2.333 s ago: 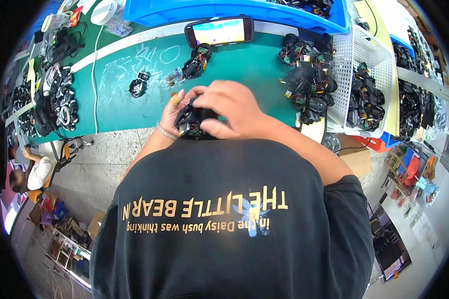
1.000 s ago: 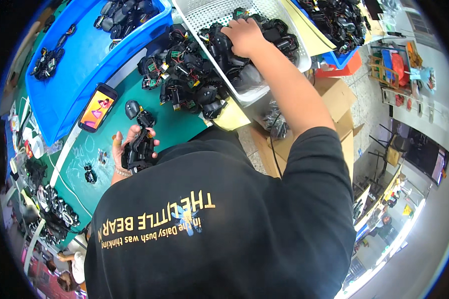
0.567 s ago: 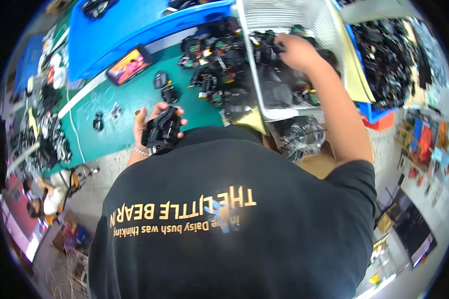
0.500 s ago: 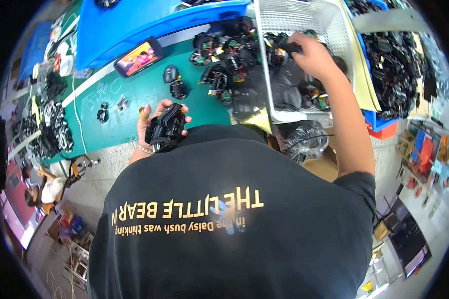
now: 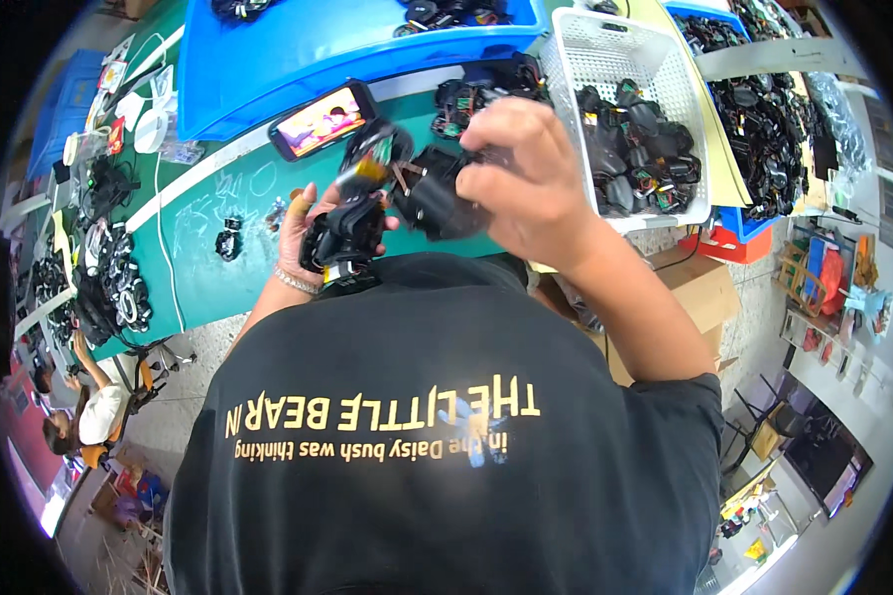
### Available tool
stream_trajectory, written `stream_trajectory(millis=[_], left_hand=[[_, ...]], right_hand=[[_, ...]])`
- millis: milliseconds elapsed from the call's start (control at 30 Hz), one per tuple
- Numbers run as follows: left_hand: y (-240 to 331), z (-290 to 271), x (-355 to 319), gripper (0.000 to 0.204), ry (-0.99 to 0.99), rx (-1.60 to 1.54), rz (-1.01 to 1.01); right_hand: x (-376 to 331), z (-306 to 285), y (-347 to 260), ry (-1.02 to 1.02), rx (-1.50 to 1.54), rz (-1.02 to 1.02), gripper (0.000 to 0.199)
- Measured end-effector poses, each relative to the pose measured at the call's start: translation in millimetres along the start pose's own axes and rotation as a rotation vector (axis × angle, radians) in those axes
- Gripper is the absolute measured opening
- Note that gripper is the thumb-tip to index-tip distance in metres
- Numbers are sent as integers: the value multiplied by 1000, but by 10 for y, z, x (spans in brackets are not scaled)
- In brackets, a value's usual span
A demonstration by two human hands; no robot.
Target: The person assembles small electronic devices, likely game controllers, by hand at a workbench. They pick up disassembled parts, connect internal wires, and snap the plastic casings together, placing the finished units into a blue bin.
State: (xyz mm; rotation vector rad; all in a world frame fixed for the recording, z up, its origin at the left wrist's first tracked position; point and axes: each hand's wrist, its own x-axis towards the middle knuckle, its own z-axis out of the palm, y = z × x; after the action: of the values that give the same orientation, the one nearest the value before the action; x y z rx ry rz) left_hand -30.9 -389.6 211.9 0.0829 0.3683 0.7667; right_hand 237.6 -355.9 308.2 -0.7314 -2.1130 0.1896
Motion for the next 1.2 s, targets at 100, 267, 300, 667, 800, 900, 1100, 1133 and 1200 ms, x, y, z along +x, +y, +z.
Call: stream_trajectory(millis=[100,267,300,667,800,900,1100,1133,1200], left_hand=[[175,65,-98,62,-25,-96,-57],[317,76,-270,72,73,173,-20],[308,53,-280,76,74,101,-37],[312,217,-298,57,-74,488,-65],[261,338,-119,36,-104,438,-72],[145,303,28,48,-39,345,-118],[-80,202,385,31,-96,275,-97],[-85,192,439,30,-100,297,-125],[-108,231,492,31,-84,310,-149]], right_hand=[[114,250,-213,36,58,-54,21],[189,497,-336,15,151,-146,19],[175,513,-338,-8,167,-145,20],[260,440,-224,-439,102,-183,16],[102,357,-178,-431,177,-172,25],[-172,296,-39,-274,289,49,38],[-992,-226,1356,339,-155,853,21],[-1295,-340,1738,250,-200,1067,36],[-1508,-420,2116,-151,-424,982,54]])
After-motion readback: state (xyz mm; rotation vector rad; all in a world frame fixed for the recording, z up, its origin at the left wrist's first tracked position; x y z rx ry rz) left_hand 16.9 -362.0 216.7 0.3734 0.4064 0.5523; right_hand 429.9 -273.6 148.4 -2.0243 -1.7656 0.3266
